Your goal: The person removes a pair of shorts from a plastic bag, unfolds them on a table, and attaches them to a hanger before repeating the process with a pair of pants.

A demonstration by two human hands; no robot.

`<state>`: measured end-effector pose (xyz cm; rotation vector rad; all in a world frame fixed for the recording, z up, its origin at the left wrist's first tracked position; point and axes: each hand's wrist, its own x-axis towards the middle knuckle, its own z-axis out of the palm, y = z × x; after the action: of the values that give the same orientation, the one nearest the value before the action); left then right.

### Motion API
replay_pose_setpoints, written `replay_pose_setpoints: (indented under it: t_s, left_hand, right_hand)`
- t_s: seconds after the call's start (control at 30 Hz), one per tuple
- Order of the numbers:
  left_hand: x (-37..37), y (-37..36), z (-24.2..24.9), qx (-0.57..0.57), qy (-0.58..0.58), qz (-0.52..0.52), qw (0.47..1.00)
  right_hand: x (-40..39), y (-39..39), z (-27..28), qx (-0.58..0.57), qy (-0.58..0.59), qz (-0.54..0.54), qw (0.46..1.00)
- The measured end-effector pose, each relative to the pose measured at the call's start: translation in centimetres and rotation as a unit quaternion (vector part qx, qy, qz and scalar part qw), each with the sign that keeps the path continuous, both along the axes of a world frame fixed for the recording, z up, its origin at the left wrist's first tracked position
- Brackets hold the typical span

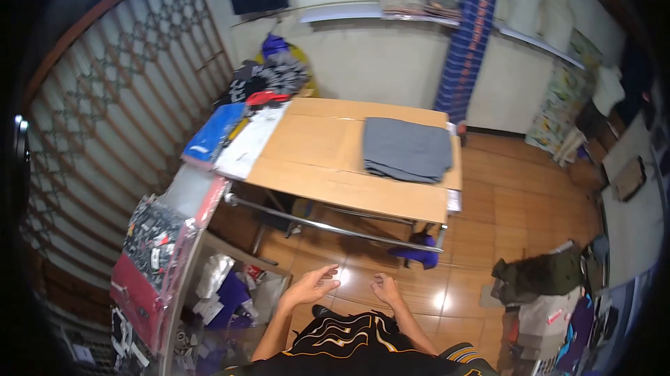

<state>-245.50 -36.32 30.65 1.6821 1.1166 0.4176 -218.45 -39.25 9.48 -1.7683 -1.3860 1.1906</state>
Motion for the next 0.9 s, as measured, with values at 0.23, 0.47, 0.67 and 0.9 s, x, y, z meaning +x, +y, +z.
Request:
replay_pose_setpoints:
  t_s: [0.23,0.47,0.67,0.9]
  left_hand:
    - [21.4,-0.7,-1.6,-0.031,-0.051,-0.166,0.984]
    - [34.4,0.7,-1.7,-0.028,-0.073,-0.230,0.970]
    - [39.1,7.8,0.1,-0.048,-0.131,-0.134,0.981]
    - [44.5,20.2,-2.0,0.158,-0.130,0.202,0.958]
  right_hand:
    - [21.3,-10.8,-1.1,-0.085,-0.080,-0.087,0.989]
    - [35.0,-15.2,0.9,-0.092,-0.084,-0.198,0.972]
    - [38.8,-13.1,1.4,-0.061,-0.002,-0.259,0.964]
    - [44.8,-5.8,2.9,-0.042,0.021,-0.172,0.984]
